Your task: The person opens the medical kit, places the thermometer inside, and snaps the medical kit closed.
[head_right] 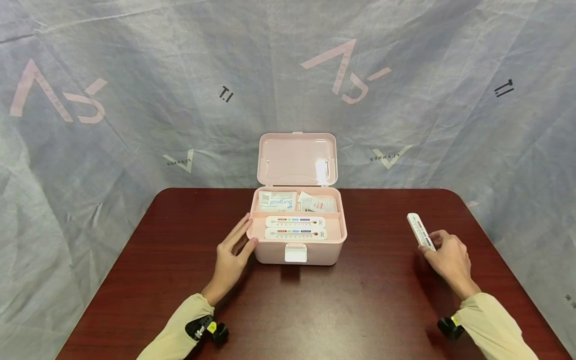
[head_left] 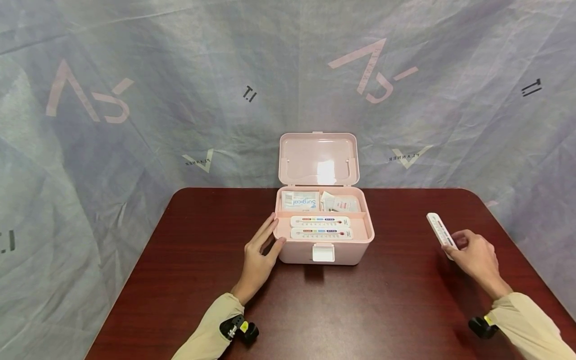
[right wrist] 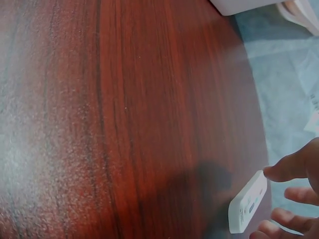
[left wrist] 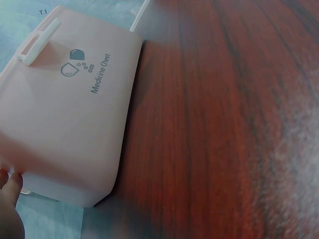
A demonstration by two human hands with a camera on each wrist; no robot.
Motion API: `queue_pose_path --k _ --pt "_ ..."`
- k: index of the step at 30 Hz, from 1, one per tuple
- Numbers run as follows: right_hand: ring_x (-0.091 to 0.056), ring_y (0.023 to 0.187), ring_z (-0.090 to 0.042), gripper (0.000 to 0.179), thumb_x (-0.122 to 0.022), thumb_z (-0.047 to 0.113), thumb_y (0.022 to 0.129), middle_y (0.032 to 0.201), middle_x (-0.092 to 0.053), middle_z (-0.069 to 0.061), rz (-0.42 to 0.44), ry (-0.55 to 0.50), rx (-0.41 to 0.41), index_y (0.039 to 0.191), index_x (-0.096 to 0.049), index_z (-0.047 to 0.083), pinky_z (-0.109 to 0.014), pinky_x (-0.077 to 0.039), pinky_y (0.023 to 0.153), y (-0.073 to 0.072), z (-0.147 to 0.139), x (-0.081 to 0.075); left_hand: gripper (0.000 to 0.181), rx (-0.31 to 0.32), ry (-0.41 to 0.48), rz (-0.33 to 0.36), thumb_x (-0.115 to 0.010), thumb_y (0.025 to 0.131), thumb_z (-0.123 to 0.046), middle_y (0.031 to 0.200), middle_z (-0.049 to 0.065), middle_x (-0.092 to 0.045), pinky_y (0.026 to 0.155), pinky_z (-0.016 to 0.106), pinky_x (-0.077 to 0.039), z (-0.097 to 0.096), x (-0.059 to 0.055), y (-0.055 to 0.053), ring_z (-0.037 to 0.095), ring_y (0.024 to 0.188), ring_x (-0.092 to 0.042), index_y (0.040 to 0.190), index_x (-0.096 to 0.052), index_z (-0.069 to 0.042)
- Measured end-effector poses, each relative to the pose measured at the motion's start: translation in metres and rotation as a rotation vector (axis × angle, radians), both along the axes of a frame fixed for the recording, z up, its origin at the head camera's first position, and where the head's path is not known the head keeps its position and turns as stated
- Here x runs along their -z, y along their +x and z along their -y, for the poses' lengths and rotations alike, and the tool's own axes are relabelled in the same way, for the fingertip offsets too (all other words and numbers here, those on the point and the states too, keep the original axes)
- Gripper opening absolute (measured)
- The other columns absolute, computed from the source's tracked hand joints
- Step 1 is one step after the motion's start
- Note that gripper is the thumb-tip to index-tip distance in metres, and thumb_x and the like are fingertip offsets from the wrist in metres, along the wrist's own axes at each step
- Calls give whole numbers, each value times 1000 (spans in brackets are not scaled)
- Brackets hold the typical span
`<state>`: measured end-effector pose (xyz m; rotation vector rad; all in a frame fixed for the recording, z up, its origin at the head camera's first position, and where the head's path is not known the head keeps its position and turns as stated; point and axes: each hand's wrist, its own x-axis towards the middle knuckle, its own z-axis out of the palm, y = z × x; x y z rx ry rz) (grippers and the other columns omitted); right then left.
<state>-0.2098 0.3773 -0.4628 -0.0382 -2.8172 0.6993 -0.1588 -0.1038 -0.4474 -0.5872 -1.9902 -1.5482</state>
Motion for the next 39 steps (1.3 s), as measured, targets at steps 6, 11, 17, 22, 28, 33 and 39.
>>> queue_pose_path --k 6,11,17,22,28,33,39 --pt "-58 75 -33 46 -76 28 78 91 -63 -23 33 8 19 108 -58 -2 -33 -36 52 1 -3 3 45 5 3 -3 -63 86 7 138 29 -42 90 56 -43 0 -1 0 43 125 -43 128 -49 15" --pt "-57 77 -37 47 -75 28 79 92 -61 -26 53 10 31 109 -57 -4 -35 -37 51 2 -3 6 45 5 4 0 -63 86 8 140 26 -42 91 55 -43 0 -1 0 43 126 -43 128 -49 15" --pt "-57 77 -38 46 -74 26 79 92 -61 -27 58 0 46 109 -57 -4 -36 -37 52 3 -4 10 46 4 6 9 -63 86 7 140 26 -42 92 54 -43 0 0 -1 41 127 -42 129 -49 14" --pt "-57 75 -36 46 -74 25 79 92 -61 -27 62 -1 54 108 -56 -5 -35 -37 50 3 -6 16 46 3 3 7 -63 86 7 139 28 -42 93 50 -44 1 0 -1 40 127 -42 129 -49 14" --pt "-57 74 -35 43 -73 25 79 91 -62 -26 69 -12 93 106 -58 -4 -35 -38 48 2 -8 22 45 0 4 4 -64 86 7 139 28 -43 93 51 -44 0 0 -1 41 126 -43 128 -49 15" --pt "-58 74 -37 40 -73 23 78 89 -64 -26 55 -25 112 103 -61 -6 -36 -38 49 0 -9 25 45 1 2 7 -64 86 7 139 28 -42 93 50 -44 0 0 -2 41 126 -43 128 -49 14" --pt "-57 76 -39 34 -72 15 76 86 -65 -27 -11 -39 98 98 -64 -9 -38 -37 57 0 -8 26 46 0 0 8 -63 85 9 138 30 -42 93 49 -44 0 1 -2 42 126 -42 128 -49 15"
